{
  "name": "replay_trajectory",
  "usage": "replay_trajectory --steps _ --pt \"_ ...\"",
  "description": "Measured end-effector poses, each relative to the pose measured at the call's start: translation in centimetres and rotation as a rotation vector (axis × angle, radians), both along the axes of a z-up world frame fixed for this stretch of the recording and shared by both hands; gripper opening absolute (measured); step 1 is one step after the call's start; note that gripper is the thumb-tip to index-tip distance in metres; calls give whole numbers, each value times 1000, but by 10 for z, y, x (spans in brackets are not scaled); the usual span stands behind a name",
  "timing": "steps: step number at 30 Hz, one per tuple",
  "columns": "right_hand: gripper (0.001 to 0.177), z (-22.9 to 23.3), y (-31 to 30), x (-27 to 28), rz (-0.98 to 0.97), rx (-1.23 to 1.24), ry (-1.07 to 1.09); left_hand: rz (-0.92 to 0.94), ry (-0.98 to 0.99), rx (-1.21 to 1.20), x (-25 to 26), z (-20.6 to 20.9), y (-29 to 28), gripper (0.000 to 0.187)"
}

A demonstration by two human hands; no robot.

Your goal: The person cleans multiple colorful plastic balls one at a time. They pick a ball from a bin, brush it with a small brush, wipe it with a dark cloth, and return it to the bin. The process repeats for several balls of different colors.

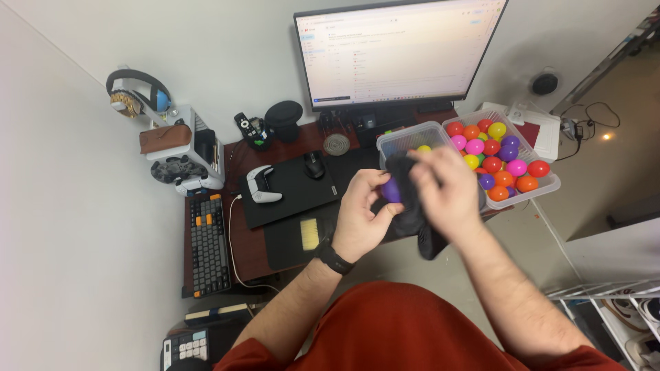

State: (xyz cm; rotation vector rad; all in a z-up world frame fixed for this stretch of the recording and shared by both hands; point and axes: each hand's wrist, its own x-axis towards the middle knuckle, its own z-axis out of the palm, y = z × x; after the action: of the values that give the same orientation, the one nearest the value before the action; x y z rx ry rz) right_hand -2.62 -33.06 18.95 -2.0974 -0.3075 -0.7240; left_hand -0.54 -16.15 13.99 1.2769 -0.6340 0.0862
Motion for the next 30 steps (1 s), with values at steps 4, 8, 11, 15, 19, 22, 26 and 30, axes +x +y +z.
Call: replay_trajectory --steps 4,8,11,15,19,22,26,30 --pt "34 -23 -6 16 280 817 340 -83 137 -202 6 -11 -10 43" --pt "39 -60 3 9 394 1277 485 -117 179 -428 14 -21 -16 38" --pt "37 -77 13 1 400 1308 529 -107 211 -453 16 -23 -15 40" --pt "39 -66 10 6 384 1329 572 -62 83 -302 18 -9 -14 51" --pt "48 -53 5 10 342 1296 506 162 -213 190 9 9 -2 61" --pt "54 -57 5 7 414 1201 470 255 -266 283 6 18 -1 57" --pt "48 -78 16 -3 293 1159 466 327 -217 231 5 9 -6 56" --pt "41 -83 20 -1 246 1088 454 23 263 -242 6 -8 -15 54"
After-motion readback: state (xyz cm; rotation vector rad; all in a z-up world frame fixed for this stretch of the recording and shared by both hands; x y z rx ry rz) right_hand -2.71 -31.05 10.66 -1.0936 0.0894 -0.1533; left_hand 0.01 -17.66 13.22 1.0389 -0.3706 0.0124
